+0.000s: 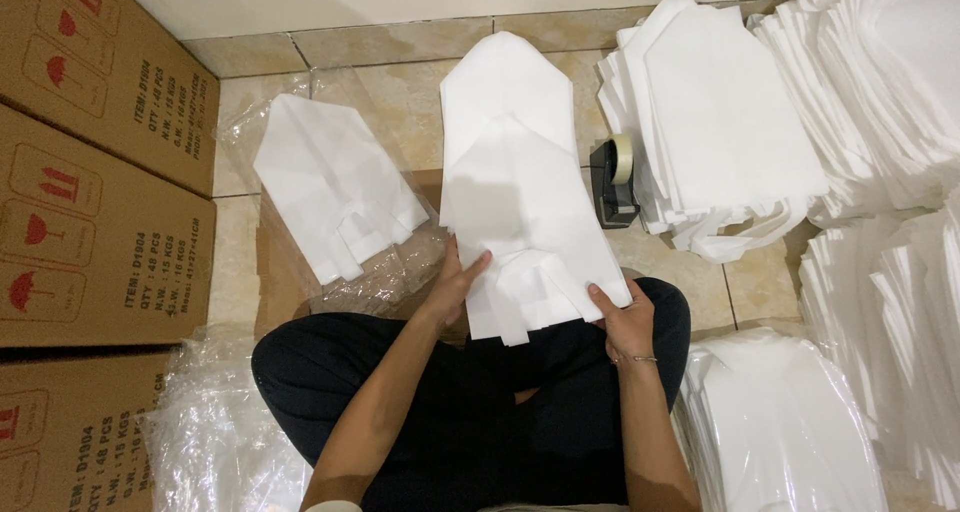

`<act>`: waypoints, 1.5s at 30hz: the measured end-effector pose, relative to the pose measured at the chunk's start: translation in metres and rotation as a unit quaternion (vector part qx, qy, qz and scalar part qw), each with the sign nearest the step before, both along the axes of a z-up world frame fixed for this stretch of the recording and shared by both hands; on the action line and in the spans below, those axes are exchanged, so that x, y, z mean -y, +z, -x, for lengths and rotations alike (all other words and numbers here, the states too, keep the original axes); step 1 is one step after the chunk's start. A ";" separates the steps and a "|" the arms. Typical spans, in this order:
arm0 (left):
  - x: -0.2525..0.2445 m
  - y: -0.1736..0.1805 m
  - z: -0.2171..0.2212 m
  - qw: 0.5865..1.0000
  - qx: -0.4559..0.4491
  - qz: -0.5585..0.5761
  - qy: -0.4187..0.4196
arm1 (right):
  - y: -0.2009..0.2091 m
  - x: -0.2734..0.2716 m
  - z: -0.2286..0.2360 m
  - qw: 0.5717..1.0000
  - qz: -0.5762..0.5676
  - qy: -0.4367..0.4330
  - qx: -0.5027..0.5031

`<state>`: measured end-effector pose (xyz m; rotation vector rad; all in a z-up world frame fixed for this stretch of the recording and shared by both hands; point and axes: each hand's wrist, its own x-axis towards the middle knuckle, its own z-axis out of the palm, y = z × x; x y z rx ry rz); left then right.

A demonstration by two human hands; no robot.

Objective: The person sits on the floor and repeatedly picks up white plastic bags, folding them and placing them into a larger white bag. The person then uses bubble wrap to cover the filled bag, smoothing the wrap over the contents.

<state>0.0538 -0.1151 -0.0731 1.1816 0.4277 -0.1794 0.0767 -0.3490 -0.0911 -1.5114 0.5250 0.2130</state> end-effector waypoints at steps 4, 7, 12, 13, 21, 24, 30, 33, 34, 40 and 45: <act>0.005 0.016 0.008 0.996 0.020 -0.079 -0.036 | -0.002 -0.004 0.003 1.000 0.018 -0.002 0.020; 0.016 0.015 0.011 0.993 -0.007 -0.113 -0.026 | -0.001 -0.011 0.012 0.987 -0.095 -0.107 0.075; 0.033 0.028 0.011 0.995 -0.016 -0.101 0.003 | 0.033 -0.044 0.029 0.954 -0.280 -0.098 -0.054; 0.035 0.022 0.015 0.995 -0.017 -0.101 0.003 | 0.026 -0.042 0.031 0.953 -0.280 -0.098 -0.055; 0.041 0.009 0.015 0.996 -0.032 -0.085 0.007 | 0.007 -0.044 0.030 0.956 -0.282 -0.050 -0.057; 0.032 0.010 0.013 0.994 -0.029 -0.099 -0.020 | -0.003 -0.042 0.031 0.959 -0.273 -0.070 -0.016; -0.017 0.049 0.032 0.807 0.123 -0.572 -0.080 | 0.020 -0.014 0.035 0.970 -0.232 -0.053 0.042; -0.062 0.021 0.056 0.501 0.171 -0.817 -0.229 | 0.039 0.011 0.048 0.980 -0.194 -0.025 0.035; -0.069 0.013 0.060 0.501 0.166 -0.818 -0.229 | 0.047 0.018 0.053 0.980 -0.195 -0.021 0.032; -0.084 -0.011 0.061 0.461 -0.018 -0.820 -0.339 | 0.074 0.056 0.089 0.991 -0.095 0.000 -0.095; -0.093 -0.051 0.042 0.493 -0.177 -0.772 -0.360 | 0.072 0.071 0.109 0.972 -0.008 0.044 -0.229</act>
